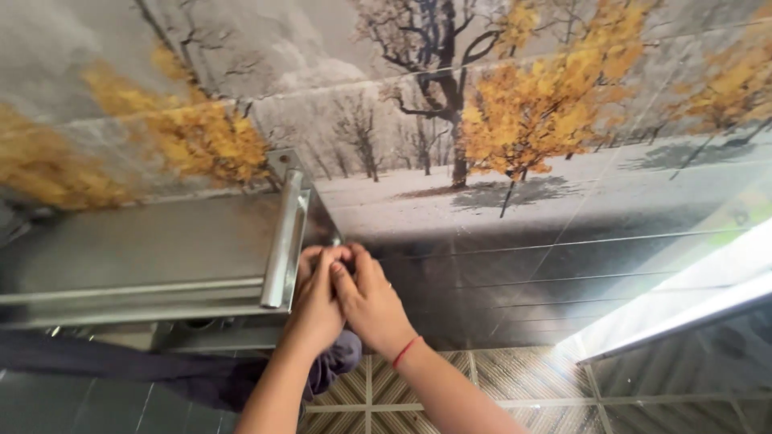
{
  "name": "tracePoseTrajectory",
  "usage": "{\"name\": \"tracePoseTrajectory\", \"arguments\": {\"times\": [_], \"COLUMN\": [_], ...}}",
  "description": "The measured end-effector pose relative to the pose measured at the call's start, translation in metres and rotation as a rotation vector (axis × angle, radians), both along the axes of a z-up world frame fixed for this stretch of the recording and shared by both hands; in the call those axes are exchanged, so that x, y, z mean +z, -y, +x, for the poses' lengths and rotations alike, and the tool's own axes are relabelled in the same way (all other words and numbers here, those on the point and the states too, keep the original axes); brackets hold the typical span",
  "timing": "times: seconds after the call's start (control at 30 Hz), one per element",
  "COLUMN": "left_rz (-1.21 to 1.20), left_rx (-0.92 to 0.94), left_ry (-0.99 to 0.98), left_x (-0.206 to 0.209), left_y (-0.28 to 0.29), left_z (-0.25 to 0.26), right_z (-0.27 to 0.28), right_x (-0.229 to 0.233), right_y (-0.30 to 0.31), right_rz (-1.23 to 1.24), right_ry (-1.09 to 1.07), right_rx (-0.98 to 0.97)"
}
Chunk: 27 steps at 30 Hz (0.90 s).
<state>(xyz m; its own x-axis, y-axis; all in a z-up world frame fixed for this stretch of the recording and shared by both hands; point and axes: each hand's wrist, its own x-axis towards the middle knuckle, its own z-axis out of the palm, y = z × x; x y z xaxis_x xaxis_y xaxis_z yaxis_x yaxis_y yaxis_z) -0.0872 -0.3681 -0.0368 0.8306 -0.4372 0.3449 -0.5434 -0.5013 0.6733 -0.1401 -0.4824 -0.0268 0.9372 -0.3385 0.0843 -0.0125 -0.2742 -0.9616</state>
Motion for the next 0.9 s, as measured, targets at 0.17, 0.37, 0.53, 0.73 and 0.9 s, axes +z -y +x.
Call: {"name": "tracePoseTrajectory", "arguments": {"times": [0.17, 0.37, 0.53, 0.73, 0.9], "left_rz": [-0.108, -0.183, -0.074, -0.113, -0.225], "left_rx": [0.122, 0.333, 0.472, 0.506, 0.371], "left_ry": [-0.063, 0.009, 0.047, 0.220, 0.024], "left_x": [0.020, 0.036, 0.047, -0.023, -0.010], "left_y": [-0.001, 0.000, 0.016, 0.013, 0.003], "left_z": [-0.040, -0.053, -0.013, 0.044, 0.041], "right_z": [-0.017, -0.024, 0.008, 0.042, 0.034], "right_x": [0.008, 0.035, 0.054, 0.017, 0.009], "right_y": [-0.015, -0.010, 0.012, 0.025, 0.023], "right_rz": [-0.075, -0.022, 0.313, 0.049, -0.020], "right_ry": [0.190, 0.283, 0.160, 0.260, 0.042], "right_rx": [-0.002, -0.018, -0.015, -0.119, -0.150]}}
